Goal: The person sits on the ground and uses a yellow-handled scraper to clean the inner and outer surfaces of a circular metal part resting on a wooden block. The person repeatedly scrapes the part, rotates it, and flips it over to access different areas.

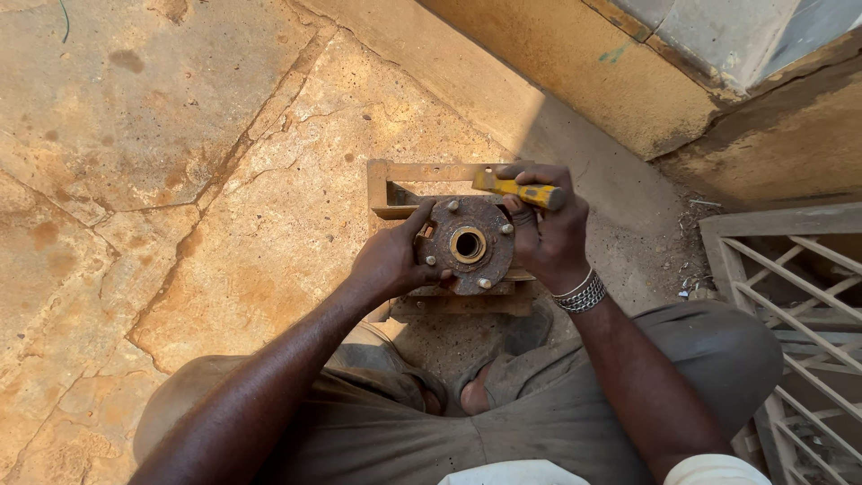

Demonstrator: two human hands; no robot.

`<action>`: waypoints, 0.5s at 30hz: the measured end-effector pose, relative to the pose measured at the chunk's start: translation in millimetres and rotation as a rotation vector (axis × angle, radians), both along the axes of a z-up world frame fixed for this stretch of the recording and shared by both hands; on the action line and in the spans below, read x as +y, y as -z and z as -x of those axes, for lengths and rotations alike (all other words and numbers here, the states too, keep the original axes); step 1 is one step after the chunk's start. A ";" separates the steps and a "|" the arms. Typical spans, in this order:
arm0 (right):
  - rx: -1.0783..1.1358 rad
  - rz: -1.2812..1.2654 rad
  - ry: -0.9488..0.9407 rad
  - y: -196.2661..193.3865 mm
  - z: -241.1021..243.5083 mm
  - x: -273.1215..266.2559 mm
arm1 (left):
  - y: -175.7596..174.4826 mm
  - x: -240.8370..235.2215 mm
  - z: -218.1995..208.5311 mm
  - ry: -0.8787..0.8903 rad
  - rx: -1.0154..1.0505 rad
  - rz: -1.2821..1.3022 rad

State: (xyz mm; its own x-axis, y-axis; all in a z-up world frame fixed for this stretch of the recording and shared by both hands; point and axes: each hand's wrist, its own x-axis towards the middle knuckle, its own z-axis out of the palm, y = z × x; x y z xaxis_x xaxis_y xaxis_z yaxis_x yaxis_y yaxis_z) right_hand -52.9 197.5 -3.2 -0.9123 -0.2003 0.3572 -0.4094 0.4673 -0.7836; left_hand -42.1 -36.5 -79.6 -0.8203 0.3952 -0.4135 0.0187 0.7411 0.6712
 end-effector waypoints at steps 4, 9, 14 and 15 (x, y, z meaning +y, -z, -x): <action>-0.132 0.089 0.028 6.4 -1.5 -0.8 | -3.4 2.5 7.5 0.010 0.011 0.051; -0.068 0.124 -0.023 23.6 -8.0 1.5 | -0.1 1.1 -1.1 -0.006 0.004 0.014; -0.132 0.427 -0.013 36.4 -1.2 4.7 | -3.0 1.2 3.9 -0.007 0.038 0.004; -0.068 0.477 -0.001 39.7 -1.3 2.4 | -2.2 0.6 1.7 -0.009 0.016 0.011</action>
